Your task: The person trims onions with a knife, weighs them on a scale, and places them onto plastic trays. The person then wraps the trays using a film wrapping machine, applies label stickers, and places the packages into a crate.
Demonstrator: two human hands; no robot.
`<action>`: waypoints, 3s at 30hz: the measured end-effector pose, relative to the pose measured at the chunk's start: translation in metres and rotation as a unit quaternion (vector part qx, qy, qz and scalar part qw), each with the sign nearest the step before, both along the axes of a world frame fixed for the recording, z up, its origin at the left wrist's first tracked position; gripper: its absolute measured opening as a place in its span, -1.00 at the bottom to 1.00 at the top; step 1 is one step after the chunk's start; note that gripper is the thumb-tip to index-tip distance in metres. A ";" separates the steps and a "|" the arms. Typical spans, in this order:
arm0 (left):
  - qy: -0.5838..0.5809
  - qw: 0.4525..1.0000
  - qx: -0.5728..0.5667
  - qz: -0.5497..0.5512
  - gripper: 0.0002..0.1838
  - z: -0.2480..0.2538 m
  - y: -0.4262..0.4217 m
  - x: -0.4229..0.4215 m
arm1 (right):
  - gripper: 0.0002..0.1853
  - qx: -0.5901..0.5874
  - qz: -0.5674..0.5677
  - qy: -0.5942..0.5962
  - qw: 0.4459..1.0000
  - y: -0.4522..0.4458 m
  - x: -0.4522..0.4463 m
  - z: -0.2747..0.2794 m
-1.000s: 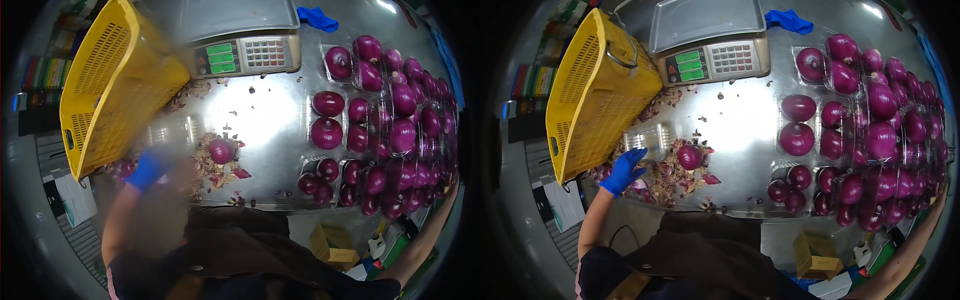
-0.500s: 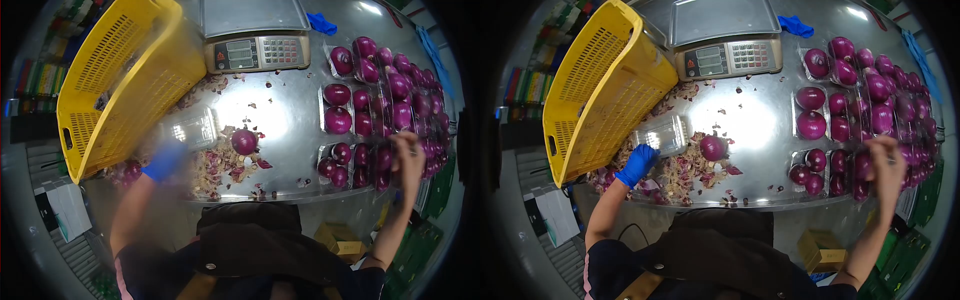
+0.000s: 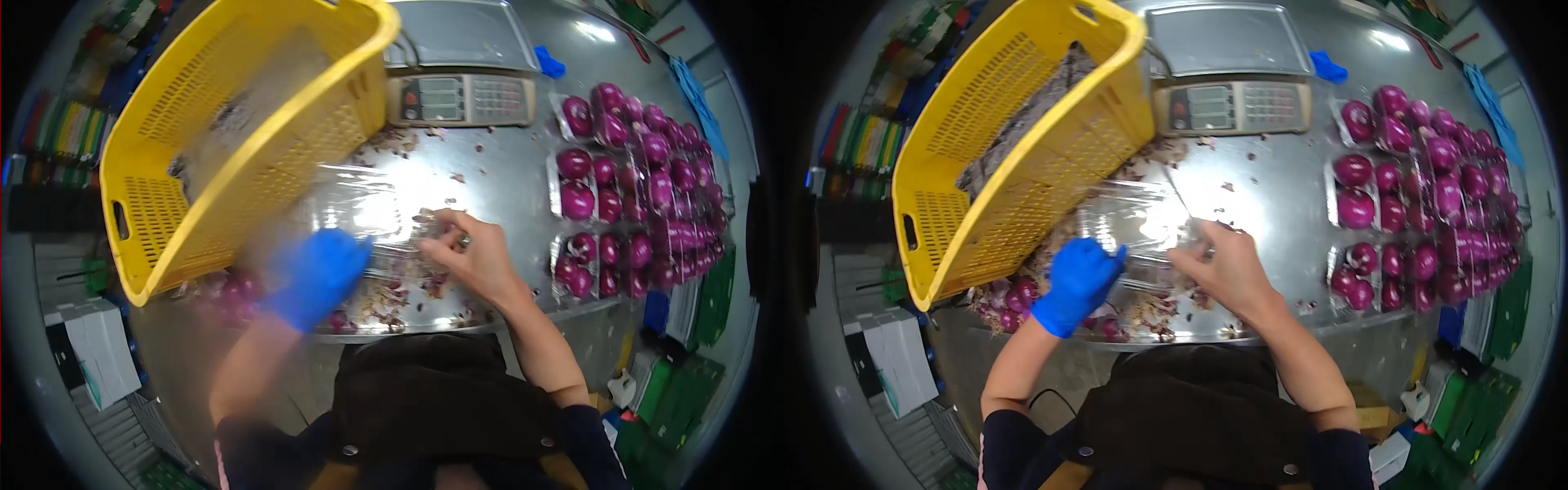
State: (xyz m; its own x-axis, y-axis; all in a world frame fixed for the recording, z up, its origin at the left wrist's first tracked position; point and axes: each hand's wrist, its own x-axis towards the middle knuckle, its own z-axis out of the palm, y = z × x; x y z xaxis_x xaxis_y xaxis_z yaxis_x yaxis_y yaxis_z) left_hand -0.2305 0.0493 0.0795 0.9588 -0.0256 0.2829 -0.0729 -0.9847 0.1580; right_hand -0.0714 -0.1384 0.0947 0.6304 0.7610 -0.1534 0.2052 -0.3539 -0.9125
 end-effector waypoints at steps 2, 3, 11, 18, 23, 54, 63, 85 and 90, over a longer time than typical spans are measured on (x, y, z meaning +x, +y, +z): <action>0.096 0.994 0.019 -0.051 -0.87 0.026 -0.002 0.009 | -0.64 -0.026 -0.057 -0.039 0.997 0.002 0.000 -0.008; -0.009 0.998 -0.027 -0.054 -0.67 0.027 -0.004 0.004 | -0.65 -0.048 -0.106 -0.016 0.993 -0.003 0.005 -0.009; -0.060 0.947 -0.211 0.235 -0.58 0.122 0.173 -0.054 | -0.71 -0.069 -0.412 0.087 0.904 -0.131 0.076 -0.117; 0.457 0.788 -0.155 0.381 -0.39 0.023 0.314 -0.103 | -0.56 -0.290 -0.370 -0.013 0.883 -0.126 0.048 -0.101; 0.490 0.728 -0.306 0.369 -0.20 -0.009 0.279 -0.092 | -0.56 -0.383 -0.342 -0.054 0.856 -0.132 0.040 -0.067; 0.295 0.540 -0.779 0.121 0.24 0.064 -0.009 -0.060 | -0.49 0.018 0.241 -0.217 0.946 -0.037 -0.070 0.012; 0.332 0.564 -0.749 0.102 0.21 0.057 -0.036 -0.068 | -0.50 0.025 0.230 -0.230 0.945 -0.053 -0.096 -0.005; 0.162 0.462 -0.820 0.296 -0.24 0.006 -0.091 -0.103 | -0.45 0.037 0.163 -0.323 0.931 -0.064 -0.101 -0.032; 0.157 0.216 -0.919 0.291 -0.36 0.023 -0.092 -0.101 | -0.47 0.043 0.174 -0.320 0.930 -0.057 -0.103 -0.035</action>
State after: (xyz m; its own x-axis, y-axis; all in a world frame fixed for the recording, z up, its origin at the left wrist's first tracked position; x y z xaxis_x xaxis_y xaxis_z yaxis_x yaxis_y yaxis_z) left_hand -0.3310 -0.0430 0.1029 0.6269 0.0036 -0.7791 0.2776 0.9333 0.2277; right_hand -0.1749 -0.1958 0.0601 0.2851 0.9281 0.2394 0.8046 -0.0960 -0.5860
